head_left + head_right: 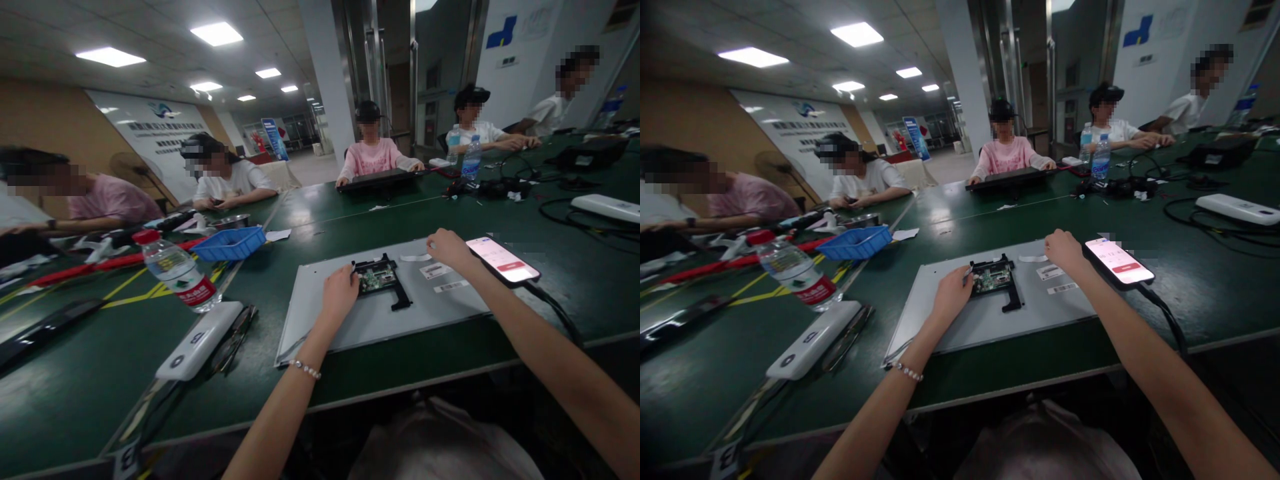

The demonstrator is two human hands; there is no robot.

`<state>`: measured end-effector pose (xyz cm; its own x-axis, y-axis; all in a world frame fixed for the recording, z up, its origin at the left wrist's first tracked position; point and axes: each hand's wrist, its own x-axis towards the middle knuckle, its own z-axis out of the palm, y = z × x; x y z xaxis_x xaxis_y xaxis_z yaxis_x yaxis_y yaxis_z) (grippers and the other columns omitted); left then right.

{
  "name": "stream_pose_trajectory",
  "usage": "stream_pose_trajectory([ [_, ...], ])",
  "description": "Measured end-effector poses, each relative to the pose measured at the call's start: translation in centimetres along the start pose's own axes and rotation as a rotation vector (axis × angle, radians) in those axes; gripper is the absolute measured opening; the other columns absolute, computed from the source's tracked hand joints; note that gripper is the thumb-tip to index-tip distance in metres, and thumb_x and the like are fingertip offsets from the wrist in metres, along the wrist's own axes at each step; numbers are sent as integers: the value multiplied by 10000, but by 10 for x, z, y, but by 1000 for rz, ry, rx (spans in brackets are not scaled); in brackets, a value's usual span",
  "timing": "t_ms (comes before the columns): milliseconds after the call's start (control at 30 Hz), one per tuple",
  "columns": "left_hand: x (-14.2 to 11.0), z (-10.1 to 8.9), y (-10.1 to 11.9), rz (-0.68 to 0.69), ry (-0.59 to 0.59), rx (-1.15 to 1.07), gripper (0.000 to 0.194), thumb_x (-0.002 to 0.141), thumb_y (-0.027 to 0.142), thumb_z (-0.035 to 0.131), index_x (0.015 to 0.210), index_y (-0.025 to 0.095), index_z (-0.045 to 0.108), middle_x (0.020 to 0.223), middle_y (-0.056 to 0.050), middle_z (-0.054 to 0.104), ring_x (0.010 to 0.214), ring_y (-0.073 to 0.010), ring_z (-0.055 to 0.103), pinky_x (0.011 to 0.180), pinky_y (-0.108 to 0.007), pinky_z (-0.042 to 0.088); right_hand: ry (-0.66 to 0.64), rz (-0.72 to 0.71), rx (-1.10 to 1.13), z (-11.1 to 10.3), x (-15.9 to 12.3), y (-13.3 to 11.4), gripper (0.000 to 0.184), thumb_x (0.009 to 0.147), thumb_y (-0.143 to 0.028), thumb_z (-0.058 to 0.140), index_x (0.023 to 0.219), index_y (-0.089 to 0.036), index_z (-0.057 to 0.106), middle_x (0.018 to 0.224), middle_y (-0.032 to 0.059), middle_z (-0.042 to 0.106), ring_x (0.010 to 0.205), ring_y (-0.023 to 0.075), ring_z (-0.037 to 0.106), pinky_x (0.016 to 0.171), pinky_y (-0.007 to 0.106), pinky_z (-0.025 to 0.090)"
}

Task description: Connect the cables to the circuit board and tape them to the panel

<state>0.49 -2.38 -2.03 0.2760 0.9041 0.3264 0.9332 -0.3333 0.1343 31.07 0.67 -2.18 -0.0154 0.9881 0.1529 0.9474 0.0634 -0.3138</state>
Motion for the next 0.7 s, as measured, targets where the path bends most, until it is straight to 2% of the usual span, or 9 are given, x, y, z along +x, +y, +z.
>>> stream_pose_trajectory([
  [100, 1, 3, 0, 16, -12, -25, 323, 961, 280, 362, 1158, 150, 582, 1103, -102, 666, 1033, -219, 615, 918, -316, 441, 66, -207, 58, 3, 1, -8, 281, 823, -223, 533, 1048, -139, 680, 1157, 153, 589, 1083, 278, 542, 965, 382, 389],
  [167, 1, 5, 0, 28, -11, -47, 335, 968, 303, 357, 1157, 144, 582, 1104, -104, 667, 1034, -218, 616, 914, -307, 442, 60, -363, 89, 9, 2, -14, 271, 828, -221, 538, 1055, -159, 671, 1178, 126, 587, 1099, 254, 537, 983, 371, 384],
  [267, 2, 8, 1, 48, -6, -73, 359, 970, 338, 361, 1177, 133, 571, 1157, -111, 646, 1076, -220, 597, 942, -306, 426, 4, -460, 88, 21, 2, -21, 282, 832, -252, 557, 1088, -182, 654, 1177, 110, 600, 1087, 246, 553, 958, 359, 412],
  [433, 0, 8, 1, 43, -9, -79, 378, 969, 373, 363, 1193, 144, 563, 1257, -112, 589, 1145, -224, 552, 971, -318, 409, -3, -334, 1, 34, 4, -19, 331, 848, -249, 555, 1158, -157, 624, 1177, 138, 622, 1086, 281, 571, 917, 357, 429],
  [700, -1, 10, 1, 41, -57, -57, 432, 971, 396, 344, 1244, 119, 532, 1320, -140, 534, 1220, -237, 495, 1026, -341, 363, 83, -125, -82, 32, 4, -15, 288, 871, -248, 531, 1119, -139, 630, 1041, 153, 658, 961, 265, 621, 788, 329, 459],
])
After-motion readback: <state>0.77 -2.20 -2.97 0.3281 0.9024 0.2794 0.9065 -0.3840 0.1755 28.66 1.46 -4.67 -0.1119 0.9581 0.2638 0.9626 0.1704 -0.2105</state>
